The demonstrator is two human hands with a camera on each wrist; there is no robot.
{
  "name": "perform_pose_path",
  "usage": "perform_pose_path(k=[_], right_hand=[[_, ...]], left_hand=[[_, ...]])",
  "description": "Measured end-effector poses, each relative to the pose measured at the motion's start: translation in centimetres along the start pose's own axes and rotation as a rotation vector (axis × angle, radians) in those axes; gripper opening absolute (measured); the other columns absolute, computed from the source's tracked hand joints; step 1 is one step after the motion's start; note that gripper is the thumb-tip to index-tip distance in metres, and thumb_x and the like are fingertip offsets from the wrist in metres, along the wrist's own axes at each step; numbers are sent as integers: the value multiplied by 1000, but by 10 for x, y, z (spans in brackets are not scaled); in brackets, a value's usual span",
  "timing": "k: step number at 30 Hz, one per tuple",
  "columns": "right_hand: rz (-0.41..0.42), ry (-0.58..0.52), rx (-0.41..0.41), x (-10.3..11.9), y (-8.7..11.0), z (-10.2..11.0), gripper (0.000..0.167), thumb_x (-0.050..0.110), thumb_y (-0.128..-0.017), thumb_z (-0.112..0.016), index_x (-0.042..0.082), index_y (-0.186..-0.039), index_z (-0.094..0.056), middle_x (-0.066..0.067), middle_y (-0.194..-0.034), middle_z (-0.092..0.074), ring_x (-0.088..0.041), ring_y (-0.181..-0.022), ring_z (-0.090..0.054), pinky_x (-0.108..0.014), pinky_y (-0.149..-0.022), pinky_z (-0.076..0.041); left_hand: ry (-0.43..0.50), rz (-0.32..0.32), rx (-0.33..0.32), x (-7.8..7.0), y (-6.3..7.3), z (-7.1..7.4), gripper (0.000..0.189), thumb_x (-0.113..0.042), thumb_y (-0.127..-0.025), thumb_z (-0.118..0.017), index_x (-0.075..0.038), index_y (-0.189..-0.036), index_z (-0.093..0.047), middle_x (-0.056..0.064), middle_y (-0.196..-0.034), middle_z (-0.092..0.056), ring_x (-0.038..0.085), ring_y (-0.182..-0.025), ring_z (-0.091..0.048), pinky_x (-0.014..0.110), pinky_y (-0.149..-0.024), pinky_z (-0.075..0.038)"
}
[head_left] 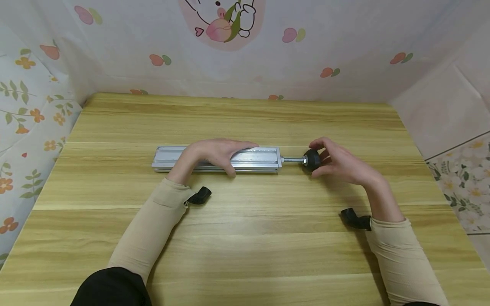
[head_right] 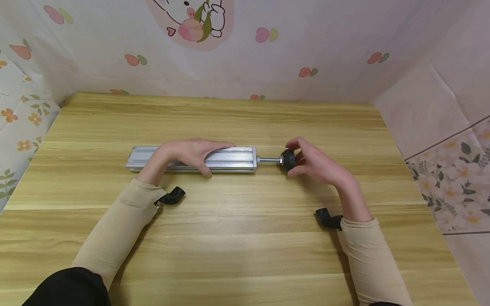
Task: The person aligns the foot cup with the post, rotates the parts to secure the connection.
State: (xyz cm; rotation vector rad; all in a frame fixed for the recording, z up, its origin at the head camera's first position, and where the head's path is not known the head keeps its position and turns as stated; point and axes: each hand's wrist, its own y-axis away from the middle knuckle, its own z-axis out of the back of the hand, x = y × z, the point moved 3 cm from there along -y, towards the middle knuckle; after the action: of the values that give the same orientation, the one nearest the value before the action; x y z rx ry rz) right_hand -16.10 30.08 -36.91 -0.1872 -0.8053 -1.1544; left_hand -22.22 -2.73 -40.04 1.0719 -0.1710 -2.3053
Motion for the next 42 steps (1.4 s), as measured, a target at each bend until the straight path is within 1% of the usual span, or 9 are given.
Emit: perform_pose_path(k=[6, 11, 16, 19, 23, 25, 31, 37, 42], right_hand=[[11, 27, 24, -3, 4, 3, 53, 19, -99, -68, 3, -143, -46, -16, -128, -62, -28, -110, -62, -23, -88, -49], [5, 56, 64, -4, 5, 3, 51, 25, -105, -58, 6, -149, -42, -14, -131, -62, -29, -116, -62, -24, -91, -47], [-13, 61, 82, -4, 4, 3, 52, 27, -106, -56, 8, -152, -41, -14, -134, -61, -31, -122, -60, -23, -92, -47], [-20, 60, 83, -4, 4, 4, 53, 28, -106, -55, 8, -153, -40, -14, -136, -61, -31, -125, -59, -32, -97, -48], [-36, 50, 80, -3, 5, 4, 59, 30, -104, -59, 9, -155, -39, -15, -146, -54, -32, -127, -58, -47, -100, -47], [-43, 35, 75, -3, 5, 3, 65, 28, -100, -66, 10, -156, -38, -15, -151, -50, -32, -124, -59, -50, -99, -48], [-29, 10, 39, 0, 1, -1, 79, 13, -86, -82, 4, -152, -38, -19, -151, -45, -35, -116, -62, -48, -97, -53], [-18, 26, 2, 1, -3, -4, 77, 4, -83, -83, 1, -146, -40, -21, -146, -45, -35, -112, -62, -45, -94, -55], [-12, 19, 0, 0, -2, -2, 72, 9, -85, -82, 1, -144, -42, -21, -144, -50, -34, -112, -63, -46, -96, -54]], left_hand=[[-8, 13, 2, 0, 0, 1, 110, -15, -72, -77, -27, -166, -21, 1, -165, -39, 21, -118, -48, 39, -105, -42], [-17, 16, 4, 0, 1, 1, 110, -15, -72, -77, -27, -166, -20, 1, -165, -38, 21, -117, -48, 39, -104, -42], [-19, 18, 8, 1, 1, 0, 110, -15, -72, -77, -27, -166, -20, 1, -165, -38, 22, -113, -49, 38, -100, -42], [-16, 17, 10, 0, 1, 0, 110, -14, -72, -77, -26, -166, -20, 1, -165, -38, 22, -111, -49, 38, -99, -42], [-18, 6, 11, -1, 0, 0, 110, -15, -72, -76, -24, -166, -20, 2, -165, -38, 21, -115, -49, 39, -102, -42], [-21, 0, 11, -1, 0, 0, 109, -15, -73, -76, -23, -166, -20, 3, -165, -39, 21, -116, -49, 40, -103, -42], [-29, 2, 9, -1, 0, 0, 109, -15, -72, -76, -23, -166, -20, 3, -164, -39, 21, -117, -48, 40, -104, -42], [-22, 7, 11, -1, 0, 0, 110, -14, -72, -76, -26, -166, -20, 1, -161, -42, 21, -109, -49, 36, -96, -42], [-14, 9, 13, -1, 0, 0, 109, -13, -72, -76, -25, -166, -20, 1, -162, -41, 22, -107, -49, 36, -94, -42]])
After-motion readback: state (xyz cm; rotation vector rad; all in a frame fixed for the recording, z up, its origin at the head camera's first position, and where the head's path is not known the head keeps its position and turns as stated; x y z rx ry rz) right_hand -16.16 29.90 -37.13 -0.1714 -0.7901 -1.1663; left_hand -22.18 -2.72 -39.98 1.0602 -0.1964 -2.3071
